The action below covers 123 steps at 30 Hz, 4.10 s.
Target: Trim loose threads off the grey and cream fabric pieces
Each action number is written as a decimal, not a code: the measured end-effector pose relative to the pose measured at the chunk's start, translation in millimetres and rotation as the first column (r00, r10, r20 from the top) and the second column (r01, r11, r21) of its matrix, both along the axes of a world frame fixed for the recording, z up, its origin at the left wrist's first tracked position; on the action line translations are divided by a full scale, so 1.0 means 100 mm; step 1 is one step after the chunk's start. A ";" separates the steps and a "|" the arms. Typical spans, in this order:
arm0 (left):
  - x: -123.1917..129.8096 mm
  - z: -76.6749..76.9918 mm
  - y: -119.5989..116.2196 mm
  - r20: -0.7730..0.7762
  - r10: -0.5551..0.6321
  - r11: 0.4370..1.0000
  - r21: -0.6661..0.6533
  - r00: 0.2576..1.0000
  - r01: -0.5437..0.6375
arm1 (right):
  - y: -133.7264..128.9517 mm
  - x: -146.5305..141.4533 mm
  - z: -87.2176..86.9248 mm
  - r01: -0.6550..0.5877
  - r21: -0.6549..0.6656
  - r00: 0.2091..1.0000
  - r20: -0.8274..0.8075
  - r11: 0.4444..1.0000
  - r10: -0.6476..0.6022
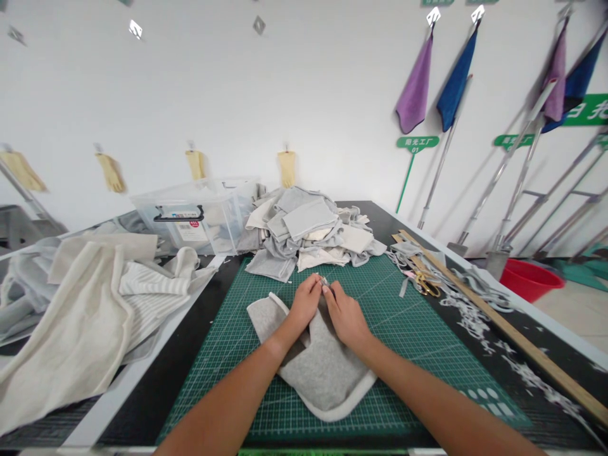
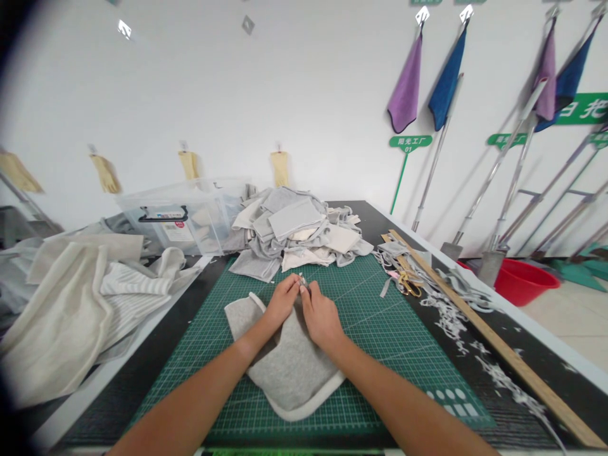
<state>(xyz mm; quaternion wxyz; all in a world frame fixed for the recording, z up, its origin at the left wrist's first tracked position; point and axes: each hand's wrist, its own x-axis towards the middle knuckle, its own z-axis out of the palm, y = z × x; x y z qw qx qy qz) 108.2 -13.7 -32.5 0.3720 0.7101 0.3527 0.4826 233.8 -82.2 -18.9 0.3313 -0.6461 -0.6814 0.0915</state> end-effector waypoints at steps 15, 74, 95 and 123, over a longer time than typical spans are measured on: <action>0.00 -0.01 -0.01 -0.002 0.003 1.000 0.000 1.000 -0.003 | -0.01 -0.02 -0.01 0.001 0.003 0.999 0.035 1.000 -0.001; -0.23 0.57 -0.36 -0.463 0.270 0.958 0.216 0.844 -0.188 | 0.25 0.68 0.49 0.025 0.211 0.782 -0.613 0.977 0.112; -1.53 1.68 -0.69 -0.325 0.186 0.978 0.156 0.927 -0.141 | -0.13 1.13 1.34 0.481 0.403 0.491 -0.860 0.778 0.142; -1.55 1.75 -0.91 -0.111 -0.048 0.999 -0.031 0.993 0.044 | -0.45 1.47 1.50 0.408 0.283 0.428 -0.899 0.868 0.092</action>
